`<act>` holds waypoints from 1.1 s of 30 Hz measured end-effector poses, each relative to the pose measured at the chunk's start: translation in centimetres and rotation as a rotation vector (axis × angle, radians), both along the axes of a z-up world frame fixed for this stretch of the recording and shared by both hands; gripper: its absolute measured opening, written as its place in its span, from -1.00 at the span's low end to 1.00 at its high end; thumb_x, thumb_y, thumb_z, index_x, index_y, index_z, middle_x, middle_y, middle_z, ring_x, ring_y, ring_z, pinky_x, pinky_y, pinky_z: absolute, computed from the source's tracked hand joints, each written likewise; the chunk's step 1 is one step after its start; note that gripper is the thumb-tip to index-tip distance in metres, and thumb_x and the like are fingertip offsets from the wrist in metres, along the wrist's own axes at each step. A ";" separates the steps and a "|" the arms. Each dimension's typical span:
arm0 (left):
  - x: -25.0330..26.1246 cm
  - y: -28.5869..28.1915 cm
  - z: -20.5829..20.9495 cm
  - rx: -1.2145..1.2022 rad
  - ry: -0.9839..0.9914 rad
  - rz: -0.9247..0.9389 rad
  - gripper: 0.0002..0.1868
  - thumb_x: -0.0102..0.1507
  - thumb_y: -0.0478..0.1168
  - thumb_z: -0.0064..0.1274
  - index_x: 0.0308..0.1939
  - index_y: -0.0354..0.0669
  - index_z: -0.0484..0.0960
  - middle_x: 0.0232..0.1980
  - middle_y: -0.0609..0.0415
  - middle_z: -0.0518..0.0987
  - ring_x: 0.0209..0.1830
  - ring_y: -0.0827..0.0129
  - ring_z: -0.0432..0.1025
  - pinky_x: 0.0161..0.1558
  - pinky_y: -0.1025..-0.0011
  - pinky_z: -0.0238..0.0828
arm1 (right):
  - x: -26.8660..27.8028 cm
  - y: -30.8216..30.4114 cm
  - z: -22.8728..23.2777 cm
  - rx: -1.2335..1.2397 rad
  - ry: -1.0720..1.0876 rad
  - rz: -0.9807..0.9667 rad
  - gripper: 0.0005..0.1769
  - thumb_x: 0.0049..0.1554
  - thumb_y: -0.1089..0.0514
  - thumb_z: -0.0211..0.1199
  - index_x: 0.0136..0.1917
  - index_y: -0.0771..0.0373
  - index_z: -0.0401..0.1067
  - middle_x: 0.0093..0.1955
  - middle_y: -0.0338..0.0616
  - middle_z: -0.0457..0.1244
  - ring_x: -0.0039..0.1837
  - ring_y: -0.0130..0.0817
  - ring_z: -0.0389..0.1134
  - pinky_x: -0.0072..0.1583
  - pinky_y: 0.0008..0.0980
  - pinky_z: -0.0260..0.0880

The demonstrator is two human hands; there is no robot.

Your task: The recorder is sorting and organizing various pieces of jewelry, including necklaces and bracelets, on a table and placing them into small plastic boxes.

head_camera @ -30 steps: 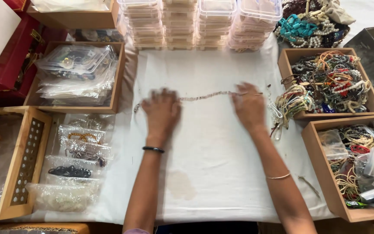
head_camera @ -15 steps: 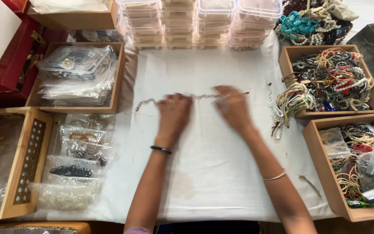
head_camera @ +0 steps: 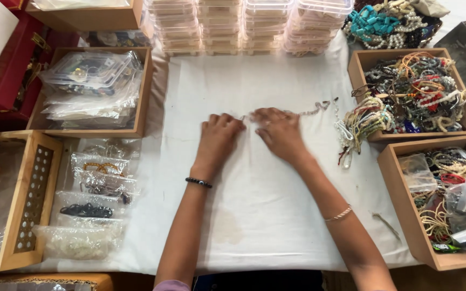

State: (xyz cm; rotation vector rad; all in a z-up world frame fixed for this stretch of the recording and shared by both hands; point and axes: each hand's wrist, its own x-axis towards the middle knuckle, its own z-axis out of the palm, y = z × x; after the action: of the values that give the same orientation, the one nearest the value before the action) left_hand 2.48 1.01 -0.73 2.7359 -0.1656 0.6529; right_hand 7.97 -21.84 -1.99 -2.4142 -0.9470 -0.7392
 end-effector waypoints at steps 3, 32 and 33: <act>0.1 1.8 -1.2 -0.083 0.002 -0.100 -0.88 0.26 -0.22 0.10 -0.19 0.14 0.71 -0.05 0.19 0.60 0.01 0.14 0.41 -0.01 0.12 0.31 | 0.9 -2.1 -1.1 -0.106 0.168 -0.078 -0.77 0.22 0.06 0.31 0.14 -0.15 0.62 0.20 -0.32 0.39 0.28 -0.36 0.34 0.29 -0.01 0.13; 0.1 6.3 0.3 -1.049 0.048 0.121 -0.63 0.38 0.08 0.06 -0.15 -0.16 0.48 -0.47 0.18 0.48 -0.49 0.50 0.38 -0.41 0.50 0.31 | 4.0 -7.4 0.1 0.999 0.705 0.017 -0.86 0.33 0.19 0.25 0.10 0.20 0.32 -0.26 -0.29 0.28 -0.27 -0.63 0.28 -0.21 -0.55 0.33; 0.1 6.4 0.1 -1.127 -0.022 0.099 -0.65 0.38 0.06 0.09 -0.14 -0.18 0.51 -0.46 0.20 0.49 -0.48 0.52 0.39 -0.42 0.53 0.31 | 4.0 -7.5 0.2 0.974 0.694 -0.073 -0.83 0.31 0.17 0.31 0.09 0.25 0.38 -0.25 -0.26 0.30 -0.28 -0.60 0.25 -0.22 -0.52 0.26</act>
State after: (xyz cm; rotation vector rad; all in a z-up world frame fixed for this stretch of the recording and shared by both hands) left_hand 2.62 7.41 -0.58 1.6515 0.2662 0.5518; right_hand 11.97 -29.38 -1.79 -1.6109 -0.1308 -0.2246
